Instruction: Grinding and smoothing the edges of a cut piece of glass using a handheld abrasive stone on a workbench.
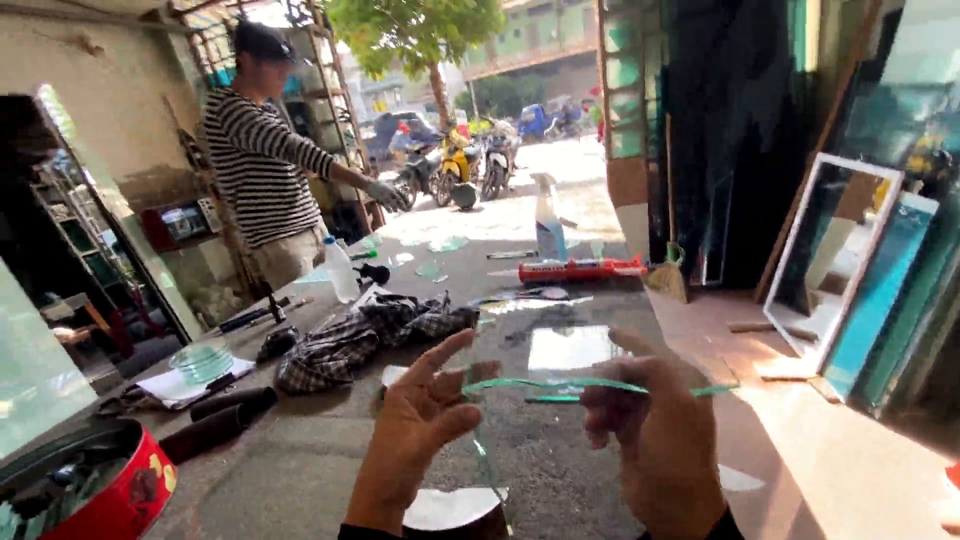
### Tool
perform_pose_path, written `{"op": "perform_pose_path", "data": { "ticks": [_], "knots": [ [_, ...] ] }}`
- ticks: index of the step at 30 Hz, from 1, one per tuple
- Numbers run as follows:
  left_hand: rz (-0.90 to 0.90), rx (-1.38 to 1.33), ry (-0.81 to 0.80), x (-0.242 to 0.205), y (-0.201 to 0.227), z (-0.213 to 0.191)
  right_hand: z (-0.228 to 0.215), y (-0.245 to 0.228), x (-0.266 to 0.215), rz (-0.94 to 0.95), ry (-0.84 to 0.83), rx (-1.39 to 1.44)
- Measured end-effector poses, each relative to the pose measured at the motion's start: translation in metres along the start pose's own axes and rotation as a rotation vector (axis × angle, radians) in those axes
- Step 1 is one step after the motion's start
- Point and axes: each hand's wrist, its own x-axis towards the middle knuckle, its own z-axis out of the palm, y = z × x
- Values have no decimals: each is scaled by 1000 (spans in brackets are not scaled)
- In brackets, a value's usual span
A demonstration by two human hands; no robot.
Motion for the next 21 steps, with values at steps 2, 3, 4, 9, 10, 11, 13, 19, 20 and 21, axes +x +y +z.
{"op": "perform_pose_path", "data": {
  "ticks": [2,3,4,9,10,11,13,19,20,21],
  "knots": [
    [-81,-12,-22,0,3,4,-5,1,5,-5,-6,-16],
    [-76,-21,-11,1,4,5,-8,0,7,-5,-18,-27],
    [-68,-25,-27,1,4,6,-10,-1,9,10,1,-32],
    [6,-47,-75,1,5,16,-20,-3,18,57,62,-57],
    [9,-27,-73,0,6,18,-25,-3,21,63,76,-45],
    [12,-6,-67,0,7,20,-30,-2,25,71,88,-34],
    [19,23,-70,-3,13,25,-36,-5,31,52,70,-76],
    [70,58,-90,-3,16,40,-70,-10,58,-43,-18,-119],
    [87,87,-98,-4,18,43,-68,-15,56,-65,2,-135],
    [96,67,-84,-2,16,48,-71,-20,61,-72,-11,-155]
  ]
}}
